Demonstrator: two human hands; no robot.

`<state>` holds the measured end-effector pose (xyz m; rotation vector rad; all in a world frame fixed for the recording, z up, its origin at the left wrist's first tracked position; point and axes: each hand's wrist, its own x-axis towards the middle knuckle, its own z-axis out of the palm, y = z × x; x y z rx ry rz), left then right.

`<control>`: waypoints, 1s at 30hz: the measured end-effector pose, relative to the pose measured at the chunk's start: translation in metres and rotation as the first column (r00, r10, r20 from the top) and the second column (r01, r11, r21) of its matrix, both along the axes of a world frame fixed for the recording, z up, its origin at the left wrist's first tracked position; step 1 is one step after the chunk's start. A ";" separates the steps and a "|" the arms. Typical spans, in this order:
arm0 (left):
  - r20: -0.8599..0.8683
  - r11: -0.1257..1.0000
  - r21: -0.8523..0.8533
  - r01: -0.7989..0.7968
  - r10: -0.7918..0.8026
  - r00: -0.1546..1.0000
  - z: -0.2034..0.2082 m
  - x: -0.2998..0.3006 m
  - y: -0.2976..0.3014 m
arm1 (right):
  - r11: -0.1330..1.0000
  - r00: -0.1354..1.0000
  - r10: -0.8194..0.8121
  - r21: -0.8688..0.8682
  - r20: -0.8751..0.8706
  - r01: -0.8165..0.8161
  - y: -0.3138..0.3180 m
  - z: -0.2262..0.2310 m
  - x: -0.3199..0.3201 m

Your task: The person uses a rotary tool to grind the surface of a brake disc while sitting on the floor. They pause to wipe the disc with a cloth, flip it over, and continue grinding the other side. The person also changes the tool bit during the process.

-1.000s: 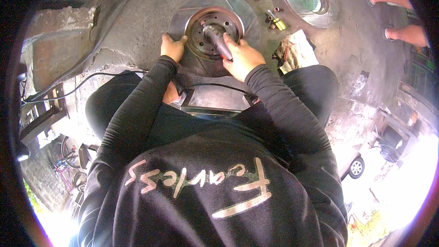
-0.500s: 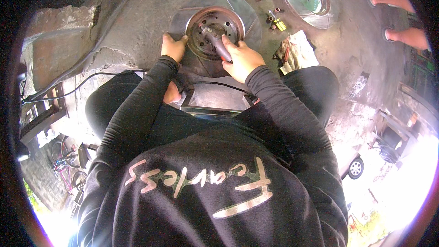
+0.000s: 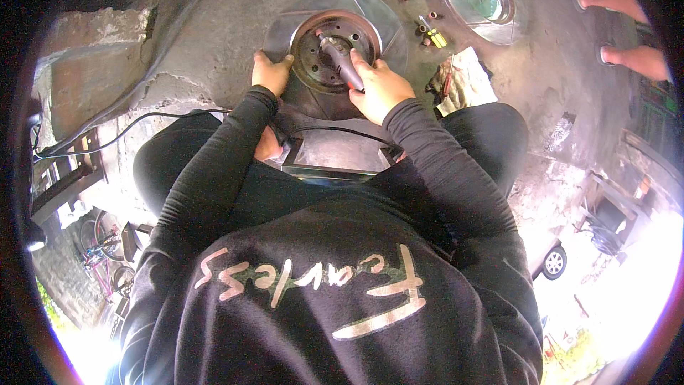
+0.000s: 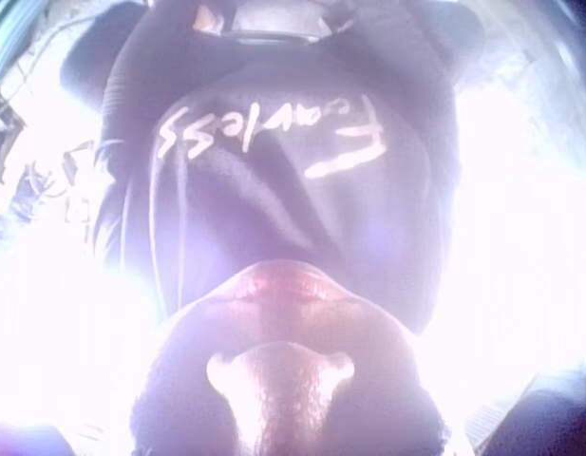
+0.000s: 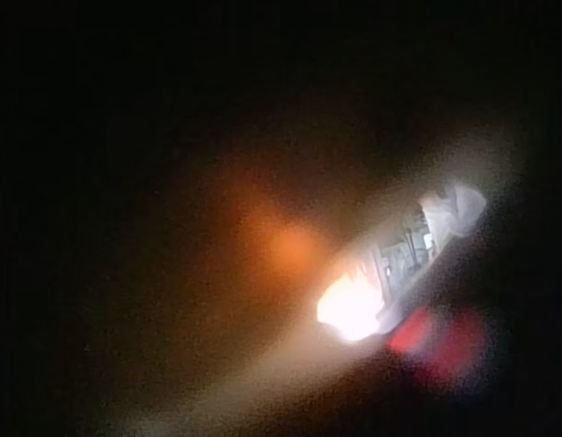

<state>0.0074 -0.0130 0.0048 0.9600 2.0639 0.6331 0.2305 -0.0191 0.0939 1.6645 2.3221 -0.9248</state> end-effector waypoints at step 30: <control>-0.031 1.000 0.022 0.004 -0.003 1.000 -0.018 -0.004 -0.001 | 0.999 0.999 -0.028 0.024 0.024 0.027 -0.003 0.001 0.002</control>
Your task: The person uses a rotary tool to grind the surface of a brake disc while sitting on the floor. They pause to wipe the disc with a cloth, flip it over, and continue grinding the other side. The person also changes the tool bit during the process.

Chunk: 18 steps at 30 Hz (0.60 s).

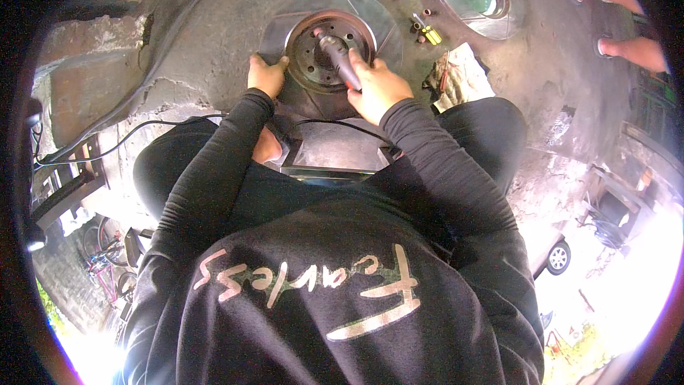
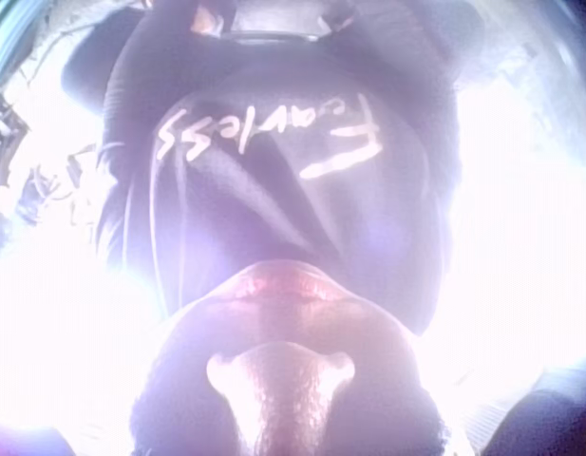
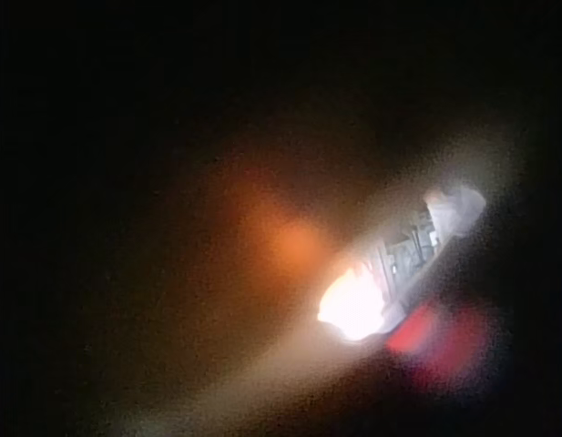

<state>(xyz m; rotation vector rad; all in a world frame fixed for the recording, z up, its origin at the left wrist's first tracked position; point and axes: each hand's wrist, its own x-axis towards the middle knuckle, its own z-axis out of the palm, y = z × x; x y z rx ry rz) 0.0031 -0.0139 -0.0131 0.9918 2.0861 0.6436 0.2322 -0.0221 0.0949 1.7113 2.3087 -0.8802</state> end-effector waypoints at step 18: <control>0.067 1.000 0.010 -0.018 0.018 0.998 -0.003 -0.001 0.000 | 1.000 0.999 -0.014 -0.006 -0.040 0.013 -0.004 -0.001 -0.002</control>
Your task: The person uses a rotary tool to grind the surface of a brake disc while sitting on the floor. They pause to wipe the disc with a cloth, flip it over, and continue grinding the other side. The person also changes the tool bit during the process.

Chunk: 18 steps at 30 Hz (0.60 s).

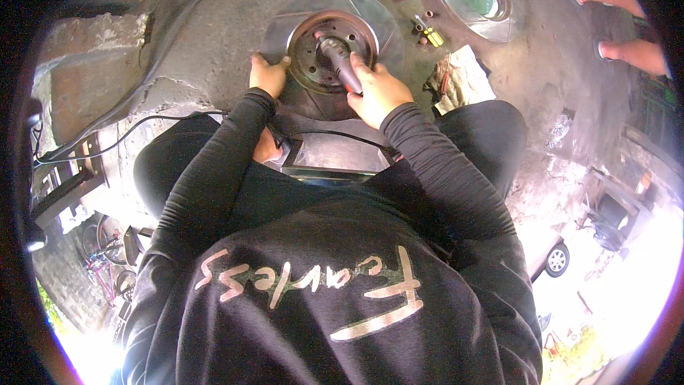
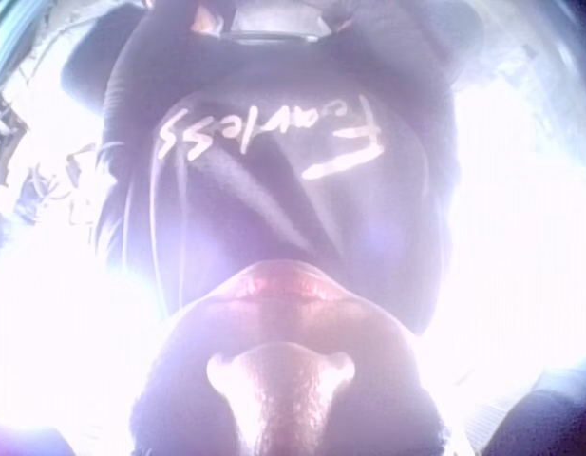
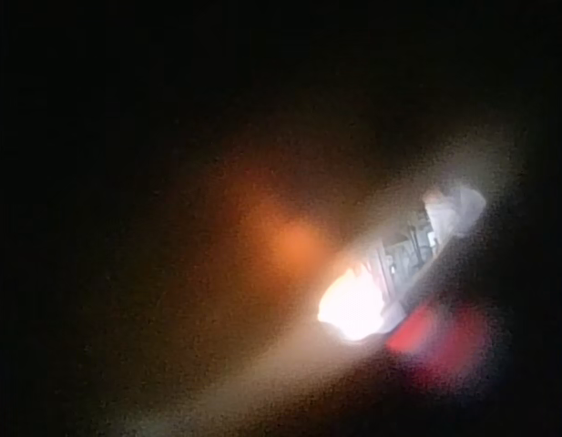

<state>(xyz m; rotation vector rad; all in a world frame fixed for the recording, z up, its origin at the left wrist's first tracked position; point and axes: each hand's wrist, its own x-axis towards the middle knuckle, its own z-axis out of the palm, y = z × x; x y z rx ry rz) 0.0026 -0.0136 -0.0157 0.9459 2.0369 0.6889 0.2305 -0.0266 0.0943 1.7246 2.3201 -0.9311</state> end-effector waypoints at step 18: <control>0.040 0.997 -0.083 -0.002 0.006 0.999 0.036 0.007 0.000 | 0.997 0.997 -0.074 -0.019 0.022 0.075 0.009 0.004 -0.002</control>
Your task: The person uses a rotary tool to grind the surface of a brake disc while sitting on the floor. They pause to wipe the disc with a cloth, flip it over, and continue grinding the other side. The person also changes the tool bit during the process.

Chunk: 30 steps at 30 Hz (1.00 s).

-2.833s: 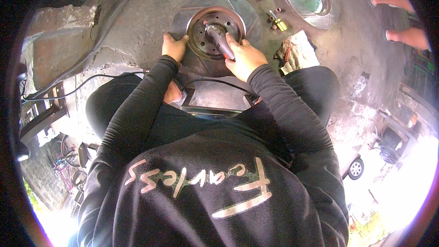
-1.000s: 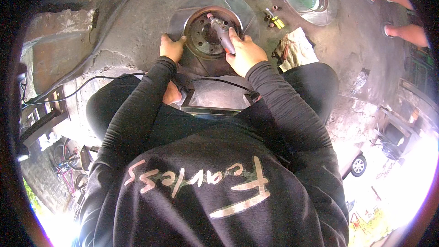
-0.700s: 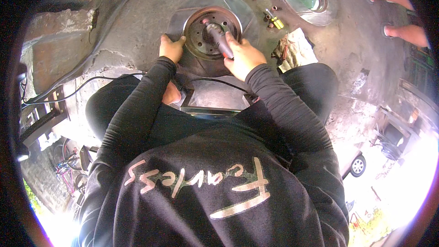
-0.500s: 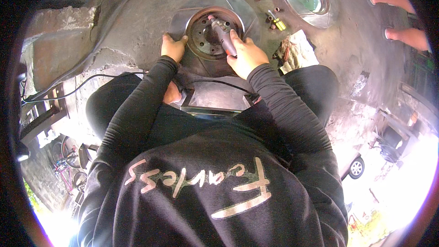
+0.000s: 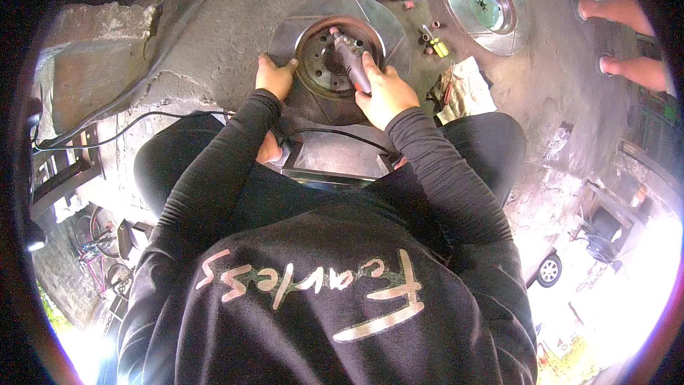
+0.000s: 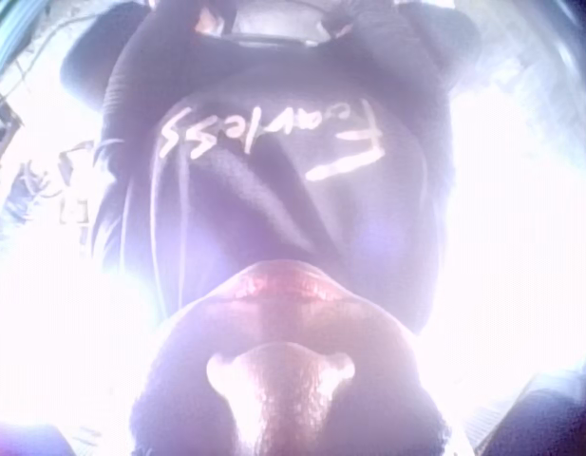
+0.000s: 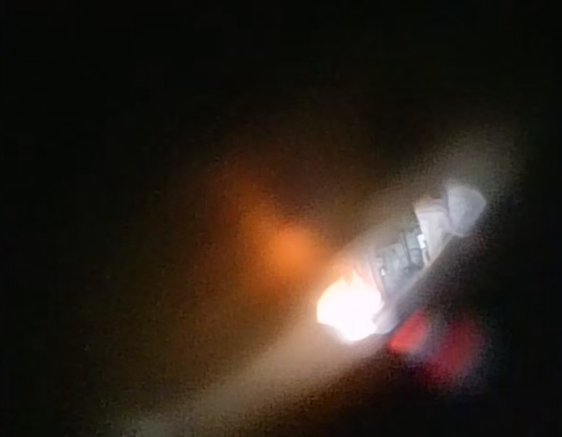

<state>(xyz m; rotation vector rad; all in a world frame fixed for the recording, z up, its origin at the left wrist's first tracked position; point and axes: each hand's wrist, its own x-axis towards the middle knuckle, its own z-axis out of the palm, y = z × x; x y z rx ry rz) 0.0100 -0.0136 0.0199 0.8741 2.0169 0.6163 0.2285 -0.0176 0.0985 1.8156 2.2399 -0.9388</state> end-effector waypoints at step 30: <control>0.012 0.999 -0.011 -0.037 0.037 0.999 0.002 0.005 -0.003 | 0.995 0.996 -0.007 0.098 -0.085 0.016 0.000 -0.014 0.002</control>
